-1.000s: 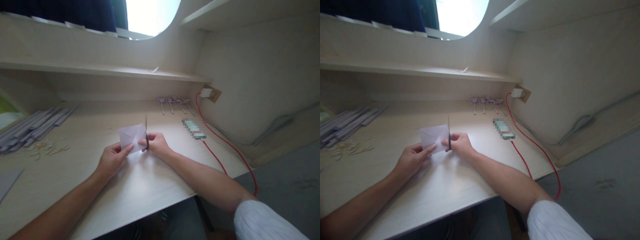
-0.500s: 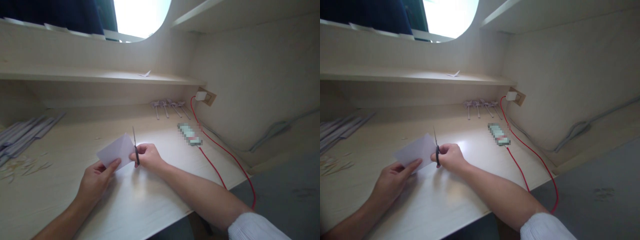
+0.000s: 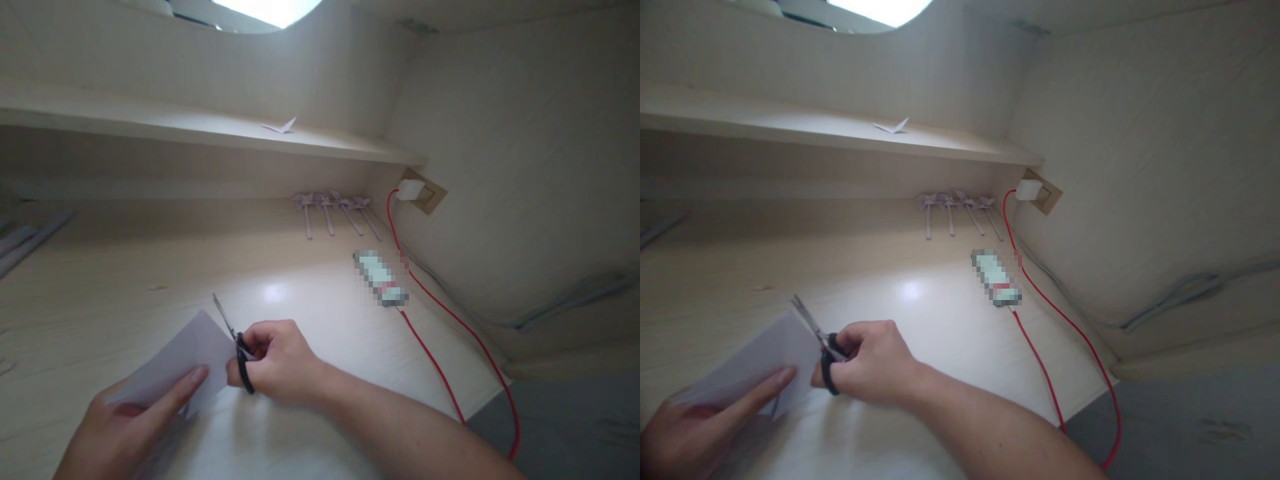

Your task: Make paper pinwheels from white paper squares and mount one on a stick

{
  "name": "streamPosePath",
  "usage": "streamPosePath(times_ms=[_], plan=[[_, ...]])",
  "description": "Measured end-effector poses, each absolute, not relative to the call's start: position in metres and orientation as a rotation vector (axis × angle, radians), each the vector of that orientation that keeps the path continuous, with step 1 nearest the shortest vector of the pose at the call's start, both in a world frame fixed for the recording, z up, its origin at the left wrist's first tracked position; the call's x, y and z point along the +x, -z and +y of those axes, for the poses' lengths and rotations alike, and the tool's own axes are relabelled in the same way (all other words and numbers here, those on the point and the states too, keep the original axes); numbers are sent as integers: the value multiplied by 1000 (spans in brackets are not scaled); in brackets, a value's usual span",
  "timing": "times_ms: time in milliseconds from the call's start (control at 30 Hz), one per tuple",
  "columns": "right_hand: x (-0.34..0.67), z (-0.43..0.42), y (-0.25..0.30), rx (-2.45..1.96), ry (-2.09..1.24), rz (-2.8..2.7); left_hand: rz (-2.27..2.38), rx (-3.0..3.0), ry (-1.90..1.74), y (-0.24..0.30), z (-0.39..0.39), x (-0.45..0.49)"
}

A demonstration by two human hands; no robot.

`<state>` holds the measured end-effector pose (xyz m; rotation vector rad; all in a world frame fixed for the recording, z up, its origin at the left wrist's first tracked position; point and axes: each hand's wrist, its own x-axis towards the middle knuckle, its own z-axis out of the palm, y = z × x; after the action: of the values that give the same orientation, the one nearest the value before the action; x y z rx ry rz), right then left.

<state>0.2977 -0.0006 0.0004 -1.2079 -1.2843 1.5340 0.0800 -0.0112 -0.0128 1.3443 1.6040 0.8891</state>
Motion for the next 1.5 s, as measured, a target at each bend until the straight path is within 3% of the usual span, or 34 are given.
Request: streamPosePath(times_ms=[133, 300, 600, 833, 1100, 1500], plan=[[301, 5, -1, -1209, -1523, -1215, 1648, 1324, -831, 0, -10, 86], [307, 10, -5, -1204, -1528, -1259, 1330, 1196, -851, -24, 3, 85], [305, 3, -13, -1290, -1473, -1509, 1173, 1299, -373, -36, 23, 82], [316, 11, -24, -1406, -1466, -1614, 1237, 1330, -583, -37, 27, 85], [328, 7, -72, -1989, -663, -2358, 1413, 1297, -924, -74, 44, 66], [326, -6, -76, -1858, -476, -2421, 975, 1284, -1127, -141, 40, 102]])
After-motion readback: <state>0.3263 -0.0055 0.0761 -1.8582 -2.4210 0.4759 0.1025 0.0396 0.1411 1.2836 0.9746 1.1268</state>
